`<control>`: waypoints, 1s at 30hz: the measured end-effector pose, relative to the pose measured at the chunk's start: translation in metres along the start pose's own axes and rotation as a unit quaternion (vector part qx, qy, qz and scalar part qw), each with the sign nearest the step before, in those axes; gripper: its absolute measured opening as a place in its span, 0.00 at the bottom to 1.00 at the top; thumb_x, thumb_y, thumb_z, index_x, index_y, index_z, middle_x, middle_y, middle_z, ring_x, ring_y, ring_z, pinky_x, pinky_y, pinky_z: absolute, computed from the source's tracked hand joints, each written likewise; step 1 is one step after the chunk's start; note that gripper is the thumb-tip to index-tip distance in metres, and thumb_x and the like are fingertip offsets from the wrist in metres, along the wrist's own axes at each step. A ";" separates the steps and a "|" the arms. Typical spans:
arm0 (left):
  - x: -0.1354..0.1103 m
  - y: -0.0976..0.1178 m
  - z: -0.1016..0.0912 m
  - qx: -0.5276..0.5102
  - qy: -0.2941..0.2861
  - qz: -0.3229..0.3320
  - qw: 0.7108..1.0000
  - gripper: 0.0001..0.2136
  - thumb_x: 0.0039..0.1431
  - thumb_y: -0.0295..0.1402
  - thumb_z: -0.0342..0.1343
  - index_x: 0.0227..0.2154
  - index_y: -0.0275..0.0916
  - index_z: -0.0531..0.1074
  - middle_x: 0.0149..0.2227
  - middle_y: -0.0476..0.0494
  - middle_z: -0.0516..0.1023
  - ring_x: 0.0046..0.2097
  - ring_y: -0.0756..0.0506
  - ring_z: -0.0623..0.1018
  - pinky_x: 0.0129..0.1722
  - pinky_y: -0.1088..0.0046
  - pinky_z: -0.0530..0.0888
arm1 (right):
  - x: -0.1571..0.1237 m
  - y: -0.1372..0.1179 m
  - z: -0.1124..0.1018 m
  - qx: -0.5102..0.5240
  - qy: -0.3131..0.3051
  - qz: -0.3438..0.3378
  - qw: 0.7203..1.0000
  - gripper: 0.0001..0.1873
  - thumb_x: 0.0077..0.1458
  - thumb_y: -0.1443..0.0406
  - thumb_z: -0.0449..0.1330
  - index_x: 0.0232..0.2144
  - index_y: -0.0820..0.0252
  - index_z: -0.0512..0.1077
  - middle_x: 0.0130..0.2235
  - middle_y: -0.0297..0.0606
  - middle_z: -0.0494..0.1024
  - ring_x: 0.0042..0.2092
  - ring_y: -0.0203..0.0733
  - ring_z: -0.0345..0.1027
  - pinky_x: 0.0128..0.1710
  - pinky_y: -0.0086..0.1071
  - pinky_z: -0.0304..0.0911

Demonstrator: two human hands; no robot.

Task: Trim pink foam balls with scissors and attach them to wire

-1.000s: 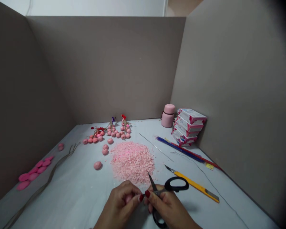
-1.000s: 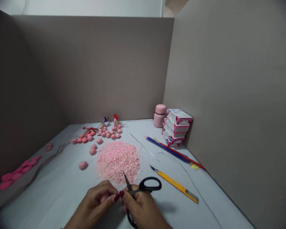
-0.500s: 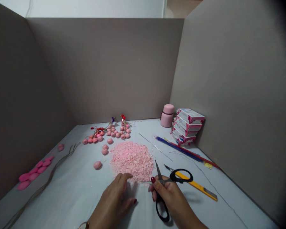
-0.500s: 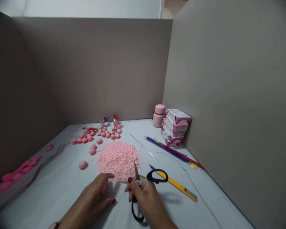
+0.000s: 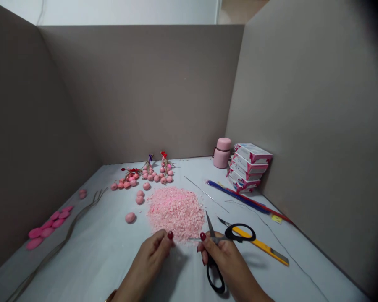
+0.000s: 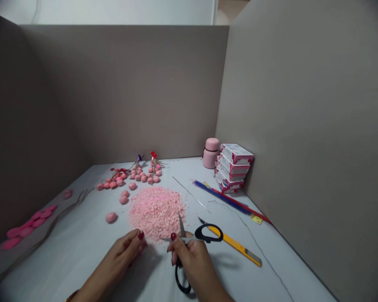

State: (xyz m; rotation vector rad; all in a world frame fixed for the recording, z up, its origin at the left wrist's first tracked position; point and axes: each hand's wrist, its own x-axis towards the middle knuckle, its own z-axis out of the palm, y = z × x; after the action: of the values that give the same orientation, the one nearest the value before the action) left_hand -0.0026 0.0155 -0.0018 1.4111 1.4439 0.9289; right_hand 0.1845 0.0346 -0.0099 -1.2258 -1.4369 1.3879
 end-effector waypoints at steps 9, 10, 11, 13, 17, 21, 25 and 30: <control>-0.013 0.016 -0.003 -0.428 -0.119 -0.146 0.884 0.12 0.53 0.32 0.59 0.39 0.31 0.72 0.33 0.44 0.74 0.34 0.51 0.76 0.34 0.79 0.72 | -0.001 0.000 0.002 -0.001 0.009 0.012 1.000 0.31 0.48 0.40 0.51 0.22 0.62 0.71 0.18 0.31 0.64 0.18 0.30 0.49 0.16 0.25 0.43; -0.013 0.016 -0.003 -0.442 -0.122 -0.157 0.874 0.11 0.54 0.32 0.59 0.39 0.30 0.72 0.32 0.43 0.75 0.32 0.52 0.77 0.32 0.80 0.72 | -0.001 -0.001 0.002 0.002 0.012 0.010 1.000 0.31 0.48 0.40 0.51 0.22 0.62 0.70 0.18 0.31 0.65 0.18 0.31 0.50 0.17 0.25 0.44; -0.013 0.016 -0.003 -0.449 -0.118 -0.168 0.870 0.11 0.55 0.32 0.58 0.39 0.30 0.72 0.31 0.42 0.76 0.29 0.53 0.77 0.30 0.81 0.73 | -0.002 -0.001 0.002 0.006 0.014 0.006 1.000 0.30 0.48 0.40 0.51 0.21 0.62 0.70 0.18 0.31 0.65 0.19 0.31 0.51 0.18 0.25 0.46; -0.011 0.014 -0.001 -0.460 -0.106 -0.186 0.861 0.09 0.56 0.32 0.57 0.36 0.31 0.72 0.28 0.43 0.77 0.24 0.54 0.76 0.25 0.83 0.72 | -0.003 -0.001 0.003 0.016 0.012 0.003 1.000 0.30 0.48 0.41 0.52 0.21 0.62 0.70 0.17 0.31 0.65 0.20 0.32 0.53 0.20 0.26 0.49; -0.007 0.010 0.004 -0.479 -0.102 -0.208 0.847 0.11 0.55 0.37 0.58 0.25 0.34 0.69 0.23 0.44 0.78 0.20 0.56 0.75 0.20 0.86 0.71 | -0.005 -0.001 0.002 0.011 0.011 -0.003 1.000 0.30 0.50 0.42 0.51 0.20 0.62 0.70 0.20 0.34 0.68 0.22 0.33 0.56 0.24 0.27 0.52; -0.005 0.009 0.009 -0.456 -0.093 -0.203 0.862 0.13 0.54 0.37 0.59 0.22 0.35 0.66 0.23 0.44 0.78 0.19 0.56 0.74 0.19 0.88 0.69 | -0.009 -0.002 0.001 -0.010 0.007 -0.005 1.000 0.30 0.52 0.43 0.50 0.19 0.62 0.70 0.23 0.36 0.69 0.24 0.34 0.58 0.25 0.28 0.53; -0.005 0.006 0.012 -0.461 -0.084 -0.178 0.865 0.13 0.54 0.39 0.59 0.23 0.34 0.66 0.26 0.43 0.78 0.21 0.56 0.74 0.21 0.86 0.69 | -0.012 -0.001 0.003 -0.049 0.020 -0.006 0.999 0.30 0.52 0.41 0.49 0.23 0.60 0.71 0.20 0.34 0.68 0.22 0.36 0.59 0.23 0.29 0.54; -0.005 0.001 0.014 -0.451 -0.087 -0.167 0.872 0.15 0.51 0.42 0.60 0.23 0.36 0.65 0.26 0.45 0.77 0.22 0.55 0.73 0.22 0.84 0.68 | -0.016 0.000 0.008 -0.098 0.020 -0.070 0.993 0.27 0.54 0.44 0.47 0.20 0.58 0.67 0.20 0.33 0.66 0.25 0.39 0.62 0.26 0.29 0.56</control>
State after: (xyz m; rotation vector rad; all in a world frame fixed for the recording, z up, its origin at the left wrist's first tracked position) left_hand 0.0106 0.0095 -0.0045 0.5051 0.8627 1.0148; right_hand 0.1809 0.0169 -0.0096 -1.2403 -1.6281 1.1440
